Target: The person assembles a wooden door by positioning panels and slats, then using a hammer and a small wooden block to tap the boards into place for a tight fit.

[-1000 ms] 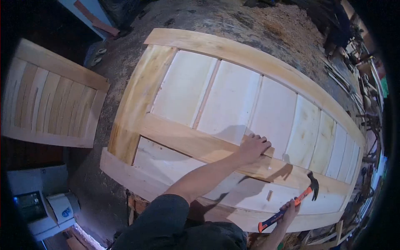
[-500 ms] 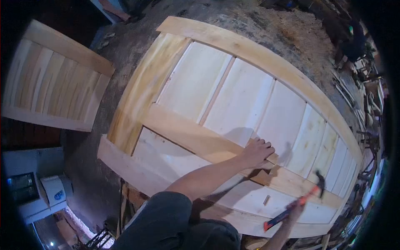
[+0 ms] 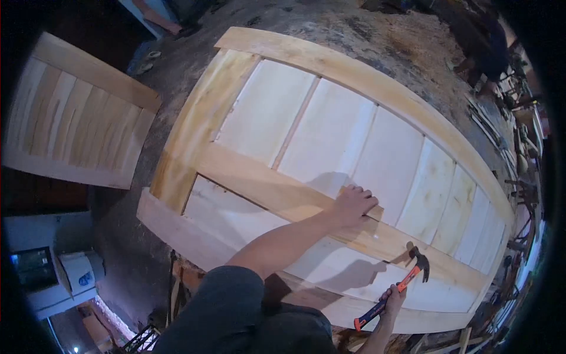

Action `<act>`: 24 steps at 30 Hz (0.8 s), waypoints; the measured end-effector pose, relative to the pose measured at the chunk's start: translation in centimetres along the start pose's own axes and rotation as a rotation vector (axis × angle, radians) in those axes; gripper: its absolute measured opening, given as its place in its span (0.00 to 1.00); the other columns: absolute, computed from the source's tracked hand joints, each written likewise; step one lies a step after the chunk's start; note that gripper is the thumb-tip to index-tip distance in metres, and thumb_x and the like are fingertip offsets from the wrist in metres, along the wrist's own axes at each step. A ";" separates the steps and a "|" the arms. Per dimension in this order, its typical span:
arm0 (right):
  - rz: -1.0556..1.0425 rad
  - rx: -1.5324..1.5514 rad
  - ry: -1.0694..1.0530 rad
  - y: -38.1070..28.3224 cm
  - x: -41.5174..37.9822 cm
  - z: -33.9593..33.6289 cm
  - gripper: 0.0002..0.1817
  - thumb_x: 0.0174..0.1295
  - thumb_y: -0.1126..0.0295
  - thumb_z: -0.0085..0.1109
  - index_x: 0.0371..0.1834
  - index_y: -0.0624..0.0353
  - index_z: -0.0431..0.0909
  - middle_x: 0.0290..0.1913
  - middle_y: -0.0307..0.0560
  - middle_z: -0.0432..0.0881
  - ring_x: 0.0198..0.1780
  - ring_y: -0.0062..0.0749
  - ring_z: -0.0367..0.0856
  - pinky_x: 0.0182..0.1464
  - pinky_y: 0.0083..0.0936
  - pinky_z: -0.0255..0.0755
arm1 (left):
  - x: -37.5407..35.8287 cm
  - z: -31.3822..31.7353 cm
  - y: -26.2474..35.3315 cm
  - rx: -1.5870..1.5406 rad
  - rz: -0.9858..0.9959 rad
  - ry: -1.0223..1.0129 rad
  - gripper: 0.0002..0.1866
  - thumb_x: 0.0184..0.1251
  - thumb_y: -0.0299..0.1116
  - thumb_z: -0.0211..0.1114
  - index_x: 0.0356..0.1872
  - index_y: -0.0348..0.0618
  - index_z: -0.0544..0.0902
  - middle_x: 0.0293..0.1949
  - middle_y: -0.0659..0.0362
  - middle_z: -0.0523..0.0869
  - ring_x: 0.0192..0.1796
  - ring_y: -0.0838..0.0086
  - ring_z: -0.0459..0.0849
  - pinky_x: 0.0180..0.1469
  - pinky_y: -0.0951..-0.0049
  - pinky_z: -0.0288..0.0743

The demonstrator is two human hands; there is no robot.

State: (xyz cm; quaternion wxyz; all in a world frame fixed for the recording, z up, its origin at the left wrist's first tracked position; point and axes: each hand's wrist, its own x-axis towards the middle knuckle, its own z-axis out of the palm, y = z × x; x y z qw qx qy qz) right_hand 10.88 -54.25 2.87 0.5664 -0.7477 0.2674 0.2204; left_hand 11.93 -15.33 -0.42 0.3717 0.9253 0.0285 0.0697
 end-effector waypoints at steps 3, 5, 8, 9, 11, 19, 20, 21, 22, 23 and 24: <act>0.074 0.132 -0.031 2.5 1.3 -1.3 0.12 0.67 0.74 0.54 0.49 0.49 0.66 0.22 0.33 0.67 0.16 0.20 0.66 0.16 0.21 0.65 | 0.1 -1.8 1.5 0.001 -0.048 -0.070 0.23 0.54 0.39 0.75 0.52 0.50 0.81 0.50 0.55 0.83 0.56 0.58 0.80 0.60 0.56 0.69; 0.039 0.168 -0.059 5.3 2.2 -0.9 0.11 0.66 0.74 0.55 0.47 0.48 0.67 0.22 0.34 0.67 0.16 0.20 0.65 0.16 0.21 0.64 | 0.1 -1.3 2.5 0.073 -0.029 -0.092 0.23 0.57 0.43 0.73 0.54 0.51 0.81 0.51 0.57 0.83 0.57 0.59 0.80 0.61 0.54 0.69; 0.014 0.231 0.012 6.8 2.9 0.6 0.12 0.66 0.75 0.55 0.48 0.49 0.67 0.21 0.36 0.68 0.15 0.21 0.64 0.15 0.20 0.62 | -0.4 -0.1 2.8 0.110 0.067 -0.054 0.21 0.60 0.44 0.71 0.53 0.51 0.81 0.51 0.58 0.83 0.58 0.59 0.80 0.62 0.51 0.69; 0.027 0.209 0.030 6.7 2.7 0.7 0.12 0.66 0.75 0.55 0.48 0.49 0.67 0.22 0.36 0.68 0.15 0.21 0.65 0.15 0.21 0.62 | -1.1 0.5 3.1 0.099 0.108 -0.039 0.20 0.60 0.43 0.71 0.52 0.51 0.81 0.51 0.58 0.83 0.59 0.59 0.80 0.63 0.51 0.69; 0.046 0.164 0.075 6.5 2.8 0.9 0.12 0.66 0.75 0.55 0.48 0.50 0.67 0.22 0.36 0.68 0.15 0.22 0.66 0.15 0.21 0.63 | -3.2 -2.3 3.7 0.115 0.009 -0.130 0.20 0.60 0.43 0.71 0.52 0.49 0.80 0.51 0.56 0.83 0.59 0.57 0.80 0.62 0.51 0.71; -0.007 0.105 0.090 6.6 2.9 0.6 0.11 0.66 0.73 0.60 0.47 0.50 0.68 0.23 0.38 0.70 0.15 0.24 0.69 0.15 0.24 0.66 | -18.1 -9.7 -2.0 0.130 -0.327 -0.448 0.29 0.60 0.50 0.70 0.58 0.45 0.78 0.52 0.49 0.83 0.55 0.51 0.82 0.58 0.51 0.76; 0.003 0.097 0.113 6.5 2.8 0.7 0.11 0.66 0.72 0.60 0.47 0.50 0.68 0.22 0.37 0.70 0.15 0.25 0.69 0.15 0.24 0.66 | -19.8 -9.3 -2.9 0.142 -0.321 -0.465 0.30 0.59 0.51 0.70 0.60 0.45 0.77 0.52 0.50 0.83 0.55 0.51 0.82 0.58 0.51 0.76; 0.003 0.148 0.087 6.4 2.6 0.8 0.12 0.66 0.72 0.61 0.46 0.49 0.68 0.22 0.36 0.70 0.15 0.24 0.69 0.15 0.24 0.66 | -21.2 -9.2 -3.5 0.155 -0.321 -0.481 0.32 0.59 0.51 0.70 0.62 0.46 0.77 0.53 0.50 0.83 0.55 0.51 0.83 0.57 0.51 0.76; -0.009 0.108 0.090 6.3 2.7 0.9 0.11 0.65 0.71 0.62 0.46 0.49 0.69 0.22 0.35 0.69 0.15 0.23 0.68 0.15 0.23 0.65 | -21.9 -9.1 -3.4 0.181 -0.316 -0.476 0.32 0.59 0.52 0.69 0.62 0.47 0.77 0.53 0.51 0.83 0.56 0.53 0.82 0.57 0.52 0.76; -0.012 0.115 0.094 6.1 2.6 1.1 0.10 0.67 0.70 0.61 0.46 0.50 0.69 0.21 0.35 0.68 0.14 0.22 0.68 0.14 0.23 0.66 | -22.1 -8.6 -3.1 0.209 -0.316 -0.469 0.33 0.59 0.52 0.69 0.63 0.48 0.76 0.54 0.51 0.82 0.56 0.54 0.82 0.57 0.52 0.76; -0.016 0.119 0.095 6.1 2.7 1.2 0.10 0.69 0.68 0.60 0.47 0.51 0.68 0.19 0.35 0.67 0.14 0.22 0.68 0.14 0.23 0.67 | -22.3 -8.3 -2.8 0.235 -0.318 -0.459 0.33 0.59 0.53 0.68 0.64 0.49 0.76 0.55 0.52 0.82 0.57 0.56 0.82 0.56 0.52 0.76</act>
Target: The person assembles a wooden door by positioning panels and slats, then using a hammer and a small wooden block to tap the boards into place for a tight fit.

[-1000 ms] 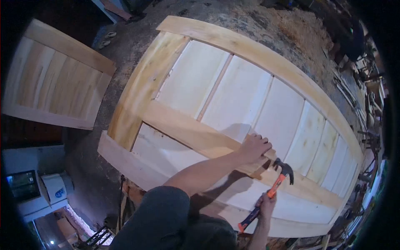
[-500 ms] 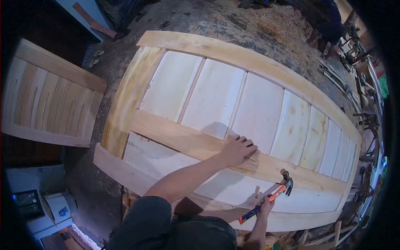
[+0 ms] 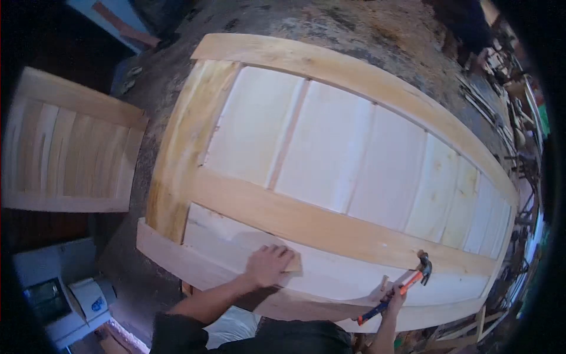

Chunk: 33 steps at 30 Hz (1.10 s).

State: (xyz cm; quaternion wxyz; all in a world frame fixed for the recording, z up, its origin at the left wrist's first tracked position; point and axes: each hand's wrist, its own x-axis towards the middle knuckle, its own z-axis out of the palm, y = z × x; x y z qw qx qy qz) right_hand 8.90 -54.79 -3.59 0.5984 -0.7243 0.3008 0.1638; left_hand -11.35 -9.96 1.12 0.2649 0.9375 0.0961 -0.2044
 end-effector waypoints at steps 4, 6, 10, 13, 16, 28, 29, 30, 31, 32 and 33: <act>-0.011 -0.097 0.041 0.6 0.9 0.0 0.07 0.70 0.68 0.57 0.44 0.52 0.68 0.16 0.34 0.65 0.13 0.23 0.67 0.14 0.25 0.67 | -0.7 0.4 -0.3 -0.077 0.016 0.086 0.32 0.58 0.50 0.69 0.62 0.47 0.77 0.56 0.54 0.81 0.57 0.59 0.81 0.55 0.54 0.76; -0.021 -0.127 0.052 -0.1 0.5 0.6 0.06 0.69 0.69 0.56 0.41 0.52 0.68 0.16 0.34 0.64 0.12 0.24 0.67 0.14 0.27 0.67 | -1.0 0.3 -0.6 -0.114 0.029 0.108 0.32 0.57 0.49 0.70 0.61 0.45 0.77 0.56 0.54 0.82 0.57 0.60 0.82 0.55 0.55 0.76; -0.004 -0.141 0.068 -1.8 -0.9 2.4 0.07 0.70 0.72 0.57 0.40 0.52 0.67 0.20 0.35 0.69 0.15 0.21 0.68 0.17 0.23 0.68 | -1.0 1.4 -1.0 -0.179 0.045 0.197 0.29 0.57 0.45 0.68 0.59 0.43 0.78 0.52 0.55 0.82 0.54 0.61 0.82 0.53 0.58 0.75; -0.158 -0.028 0.124 -1.3 -1.5 5.9 0.07 0.68 0.72 0.55 0.37 0.52 0.65 0.21 0.34 0.66 0.16 0.19 0.63 0.20 0.21 0.67 | -0.8 2.0 -1.3 -0.180 0.058 0.291 0.24 0.63 0.43 0.63 0.56 0.41 0.79 0.48 0.56 0.82 0.50 0.63 0.82 0.48 0.62 0.74; -0.293 -0.290 0.072 -4.0 -7.1 15.1 0.12 0.73 0.71 0.55 0.55 0.57 0.68 0.30 0.35 0.70 0.22 0.17 0.68 0.22 0.18 0.67 | -0.7 0.7 -1.2 -0.147 0.055 0.318 0.21 0.62 0.42 0.61 0.52 0.41 0.81 0.45 0.57 0.82 0.46 0.66 0.83 0.45 0.66 0.74; -0.549 -1.281 -0.603 -8.0 -13.3 30.8 0.15 0.70 0.67 0.56 0.56 0.58 0.71 0.36 0.68 0.84 0.39 0.67 0.85 0.41 0.56 0.77 | -0.6 0.7 -0.9 -0.111 0.001 0.262 0.26 0.56 0.50 0.72 0.51 0.46 0.82 0.49 0.59 0.84 0.50 0.65 0.84 0.50 0.63 0.76; -0.521 -1.308 -0.589 -7.9 -13.4 30.3 0.15 0.70 0.67 0.56 0.56 0.58 0.71 0.36 0.67 0.84 0.39 0.66 0.85 0.41 0.56 0.77 | -0.6 0.3 -0.9 -0.125 -0.003 0.269 0.25 0.56 0.49 0.72 0.51 0.46 0.82 0.48 0.59 0.84 0.50 0.65 0.84 0.50 0.62 0.76; -0.544 -1.306 -0.616 -8.3 -13.6 30.0 0.15 0.70 0.67 0.55 0.56 0.57 0.70 0.36 0.67 0.84 0.38 0.66 0.85 0.40 0.56 0.77 | -0.5 0.0 -0.7 -0.139 0.001 0.276 0.25 0.55 0.49 0.72 0.50 0.46 0.81 0.47 0.60 0.83 0.49 0.64 0.84 0.49 0.61 0.76; -0.566 -1.303 -0.635 -8.9 -13.6 29.8 0.14 0.70 0.67 0.54 0.56 0.57 0.69 0.36 0.66 0.84 0.38 0.65 0.85 0.40 0.56 0.78 | -0.3 -0.1 -0.2 -0.127 -0.014 0.268 0.26 0.54 0.48 0.73 0.51 0.46 0.81 0.47 0.60 0.83 0.50 0.64 0.84 0.50 0.61 0.76; -0.585 -1.289 -0.650 -9.3 -13.6 29.7 0.14 0.70 0.68 0.53 0.56 0.57 0.69 0.36 0.66 0.84 0.38 0.64 0.85 0.40 0.56 0.78 | -0.1 -0.3 0.0 -0.104 -0.025 0.258 0.26 0.52 0.48 0.75 0.51 0.47 0.82 0.47 0.60 0.84 0.50 0.64 0.84 0.50 0.60 0.76; -0.574 -1.293 -0.661 -9.3 -13.5 29.4 0.14 0.70 0.67 0.53 0.56 0.57 0.69 0.37 0.66 0.84 0.38 0.65 0.85 0.40 0.56 0.78 | 0.0 -0.6 0.1 -0.079 -0.037 0.245 0.27 0.50 0.48 0.76 0.51 0.48 0.82 0.47 0.60 0.84 0.50 0.64 0.84 0.50 0.60 0.76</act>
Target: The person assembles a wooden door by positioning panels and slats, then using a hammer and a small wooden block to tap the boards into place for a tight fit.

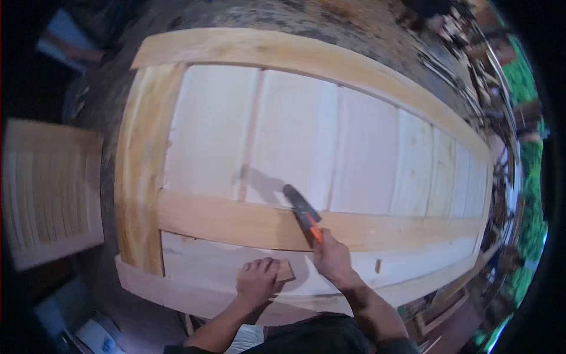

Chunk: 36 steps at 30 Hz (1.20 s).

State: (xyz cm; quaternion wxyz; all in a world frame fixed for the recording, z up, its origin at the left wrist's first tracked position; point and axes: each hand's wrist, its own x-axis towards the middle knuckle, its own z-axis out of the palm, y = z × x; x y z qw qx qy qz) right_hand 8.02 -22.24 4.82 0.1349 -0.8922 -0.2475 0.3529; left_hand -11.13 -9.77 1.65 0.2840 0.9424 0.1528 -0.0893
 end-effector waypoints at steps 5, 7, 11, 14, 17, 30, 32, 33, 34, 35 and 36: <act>-0.095 0.004 0.000 2.3 -0.3 0.0 0.12 0.70 0.67 0.51 0.53 0.56 0.68 0.39 0.64 0.84 0.39 0.66 0.84 0.41 0.56 0.78 | 0.1 0.9 0.9 0.076 -0.012 0.066 0.28 0.48 0.50 0.77 0.50 0.50 0.83 0.48 0.59 0.85 0.49 0.62 0.84 0.50 0.59 0.76; -0.139 0.066 0.049 3.8 -0.9 2.1 0.12 0.70 0.67 0.52 0.54 0.55 0.69 0.40 0.62 0.84 0.38 0.65 0.84 0.41 0.56 0.78 | 0.1 1.1 1.2 0.114 -0.027 0.065 0.28 0.48 0.50 0.77 0.50 0.50 0.84 0.49 0.59 0.85 0.49 0.62 0.84 0.50 0.59 0.77; -0.184 0.264 0.137 5.8 -3.6 2.8 0.13 0.71 0.66 0.56 0.55 0.55 0.71 0.40 0.61 0.84 0.36 0.65 0.84 0.39 0.53 0.79 | 0.1 1.1 1.6 0.091 -0.092 -0.013 0.30 0.47 0.49 0.79 0.52 0.49 0.84 0.49 0.55 0.86 0.51 0.58 0.84 0.53 0.55 0.76; -0.082 0.510 0.101 9.0 -6.5 0.0 0.11 0.71 0.66 0.57 0.52 0.55 0.71 0.31 0.54 0.82 0.32 0.54 0.87 0.34 0.46 0.79 | 1.7 0.4 2.6 -0.107 -0.112 0.062 0.30 0.47 0.45 0.79 0.53 0.47 0.84 0.50 0.53 0.85 0.52 0.54 0.83 0.55 0.53 0.77; 0.145 0.847 0.163 16.5 -10.0 -0.9 0.09 0.73 0.67 0.57 0.51 0.55 0.71 0.26 0.45 0.78 0.25 0.36 0.82 0.28 0.35 0.76 | 6.5 -0.9 8.6 -0.149 0.050 0.121 0.30 0.47 0.42 0.79 0.55 0.46 0.84 0.52 0.50 0.85 0.55 0.51 0.82 0.56 0.52 0.76; 0.432 1.325 0.843 42.6 -18.5 -14.3 0.08 0.74 0.67 0.55 0.49 0.53 0.69 0.24 0.33 0.67 0.16 0.18 0.65 0.17 0.19 0.64 | 29.3 10.6 31.1 -0.152 0.298 -0.064 0.25 0.56 0.47 0.75 0.53 0.52 0.82 0.49 0.59 0.83 0.54 0.59 0.83 0.55 0.57 0.78; 0.420 1.410 0.860 43.5 -17.2 -14.5 0.07 0.74 0.66 0.55 0.49 0.52 0.69 0.23 0.32 0.66 0.16 0.18 0.65 0.17 0.19 0.62 | 28.9 11.1 30.6 -0.152 0.317 -0.030 0.25 0.56 0.48 0.75 0.53 0.52 0.82 0.49 0.60 0.83 0.54 0.59 0.83 0.55 0.57 0.79; 0.417 1.455 0.868 43.6 -16.6 -14.6 0.07 0.75 0.65 0.55 0.49 0.52 0.69 0.23 0.32 0.66 0.16 0.18 0.65 0.17 0.18 0.61 | 28.7 11.1 30.3 -0.149 0.328 -0.015 0.25 0.56 0.48 0.75 0.53 0.52 0.82 0.49 0.60 0.83 0.53 0.59 0.83 0.54 0.57 0.79; 0.433 1.470 0.848 42.6 -15.8 -14.6 0.07 0.74 0.66 0.56 0.47 0.50 0.69 0.23 0.32 0.67 0.17 0.17 0.66 0.18 0.17 0.61 | 28.5 10.9 30.4 -0.143 0.328 -0.022 0.26 0.55 0.48 0.76 0.53 0.52 0.82 0.49 0.60 0.83 0.54 0.59 0.83 0.54 0.57 0.79; 0.390 1.412 0.766 41.7 -14.9 -13.2 0.07 0.74 0.66 0.57 0.47 0.50 0.69 0.24 0.31 0.68 0.18 0.17 0.66 0.18 0.17 0.62 | 28.6 10.7 30.7 -0.136 0.321 -0.023 0.26 0.54 0.48 0.76 0.54 0.52 0.82 0.49 0.60 0.83 0.54 0.59 0.83 0.54 0.57 0.79; 0.341 1.351 0.683 41.0 -14.2 -10.8 0.07 0.73 0.66 0.58 0.46 0.49 0.69 0.24 0.31 0.69 0.18 0.17 0.67 0.19 0.17 0.63 | 28.6 10.6 30.8 -0.129 0.311 -0.021 0.27 0.54 0.48 0.77 0.54 0.51 0.82 0.49 0.61 0.83 0.54 0.59 0.83 0.54 0.58 0.79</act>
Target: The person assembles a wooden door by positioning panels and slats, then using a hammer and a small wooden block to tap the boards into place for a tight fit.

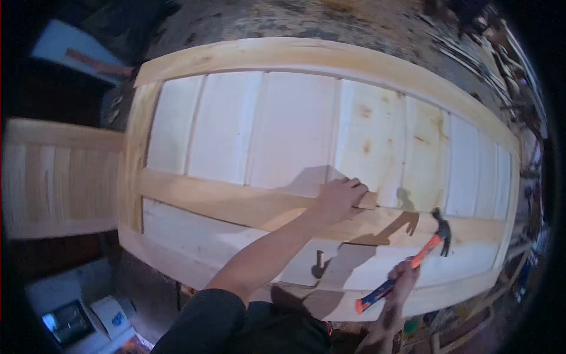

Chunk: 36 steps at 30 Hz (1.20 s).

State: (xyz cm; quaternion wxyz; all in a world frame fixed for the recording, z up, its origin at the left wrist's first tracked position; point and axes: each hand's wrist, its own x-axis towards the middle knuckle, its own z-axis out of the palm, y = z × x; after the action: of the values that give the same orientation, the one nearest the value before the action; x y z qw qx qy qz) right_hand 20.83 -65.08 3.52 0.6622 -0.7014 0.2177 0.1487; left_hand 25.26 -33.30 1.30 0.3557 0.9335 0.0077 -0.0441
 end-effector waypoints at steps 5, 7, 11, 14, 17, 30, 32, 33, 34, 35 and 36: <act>0.173 -0.351 -0.359 -2.1 1.6 -1.9 0.09 0.71 0.68 0.61 0.46 0.48 0.70 0.25 0.27 0.69 0.20 0.14 0.67 0.19 0.15 0.64 | 0.2 0.3 -0.5 0.003 0.023 -0.021 0.22 0.54 0.46 0.77 0.46 0.49 0.81 0.45 0.60 0.82 0.52 0.60 0.84 0.52 0.58 0.79; -0.069 -0.290 -0.188 -2.9 4.7 -7.8 0.08 0.73 0.63 0.61 0.45 0.49 0.71 0.23 0.26 0.66 0.19 0.13 0.65 0.18 0.16 0.63 | 0.2 0.3 -0.6 -0.009 0.039 -0.002 0.21 0.54 0.46 0.77 0.43 0.48 0.80 0.44 0.59 0.81 0.50 0.61 0.83 0.51 0.58 0.79; -0.145 0.273 0.228 -6.0 11.0 -13.0 0.09 0.75 0.64 0.57 0.48 0.56 0.70 0.21 0.30 0.67 0.18 0.16 0.65 0.18 0.17 0.64 | -0.1 0.2 -0.7 -0.024 0.031 0.000 0.22 0.53 0.46 0.77 0.43 0.48 0.80 0.44 0.59 0.81 0.51 0.61 0.83 0.51 0.58 0.79; 0.040 -0.161 -0.059 0.1 3.6 -1.8 0.09 0.71 0.71 0.55 0.49 0.56 0.67 0.21 0.32 0.67 0.17 0.18 0.67 0.17 0.18 0.64 | 0.1 0.2 -0.7 -0.020 0.025 0.067 0.22 0.53 0.47 0.77 0.43 0.48 0.81 0.46 0.59 0.82 0.52 0.61 0.84 0.51 0.57 0.80; 0.117 -0.318 -0.275 -1.7 -0.7 4.3 0.12 0.66 0.78 0.52 0.49 0.56 0.65 0.21 0.35 0.67 0.16 0.20 0.68 0.16 0.20 0.65 | -0.5 0.5 -0.7 0.000 0.025 0.075 0.22 0.53 0.47 0.77 0.44 0.49 0.81 0.46 0.59 0.82 0.53 0.61 0.84 0.50 0.56 0.81; 0.106 -0.165 -0.155 6.3 4.4 -2.6 0.14 0.68 0.78 0.53 0.54 0.55 0.65 0.24 0.37 0.69 0.19 0.22 0.69 0.20 0.21 0.67 | 0.3 0.2 1.1 0.068 -0.059 -0.023 0.26 0.54 0.51 0.75 0.50 0.49 0.83 0.48 0.60 0.84 0.55 0.60 0.84 0.55 0.57 0.80; 0.101 -0.117 -0.204 5.9 4.8 -2.2 0.14 0.69 0.78 0.54 0.54 0.55 0.65 0.24 0.37 0.69 0.19 0.22 0.69 0.20 0.21 0.67 | 1.8 1.1 2.7 0.036 -0.028 0.015 0.27 0.53 0.51 0.75 0.53 0.49 0.83 0.48 0.60 0.84 0.55 0.59 0.84 0.56 0.56 0.79; 0.118 -0.046 -0.221 5.3 4.5 -1.9 0.14 0.69 0.77 0.54 0.54 0.55 0.65 0.24 0.37 0.69 0.18 0.22 0.69 0.19 0.21 0.67 | 3.0 3.1 3.8 -0.005 0.029 0.084 0.27 0.53 0.51 0.76 0.52 0.49 0.84 0.47 0.60 0.84 0.55 0.60 0.84 0.56 0.56 0.79; 0.142 0.022 -0.238 4.7 4.1 -2.0 0.15 0.69 0.77 0.55 0.55 0.55 0.65 0.24 0.38 0.69 0.18 0.22 0.69 0.19 0.22 0.67 | 4.0 5.0 5.4 -0.047 0.082 0.149 0.27 0.52 0.50 0.76 0.52 0.50 0.84 0.46 0.59 0.85 0.55 0.60 0.84 0.56 0.56 0.79; 0.132 0.031 -0.258 4.1 3.9 -2.5 0.15 0.69 0.77 0.55 0.55 0.54 0.65 0.24 0.38 0.69 0.18 0.22 0.69 0.19 0.22 0.67 | 5.7 7.1 7.8 -0.061 0.115 0.123 0.27 0.52 0.50 0.76 0.52 0.50 0.84 0.47 0.60 0.84 0.55 0.60 0.84 0.56 0.56 0.79; 0.118 0.042 -0.276 3.4 4.0 -3.2 0.16 0.69 0.76 0.56 0.56 0.54 0.65 0.24 0.38 0.69 0.18 0.22 0.69 0.19 0.22 0.67 | 7.8 8.8 10.0 -0.073 0.153 0.098 0.27 0.52 0.50 0.76 0.52 0.51 0.83 0.48 0.60 0.84 0.55 0.60 0.84 0.57 0.56 0.79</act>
State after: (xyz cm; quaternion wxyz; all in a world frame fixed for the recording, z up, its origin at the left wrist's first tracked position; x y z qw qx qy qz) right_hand 22.29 -68.76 -1.19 0.6905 -0.6462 0.1687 0.2778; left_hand 32.81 -46.81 0.71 0.3912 0.9188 -0.0446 0.0289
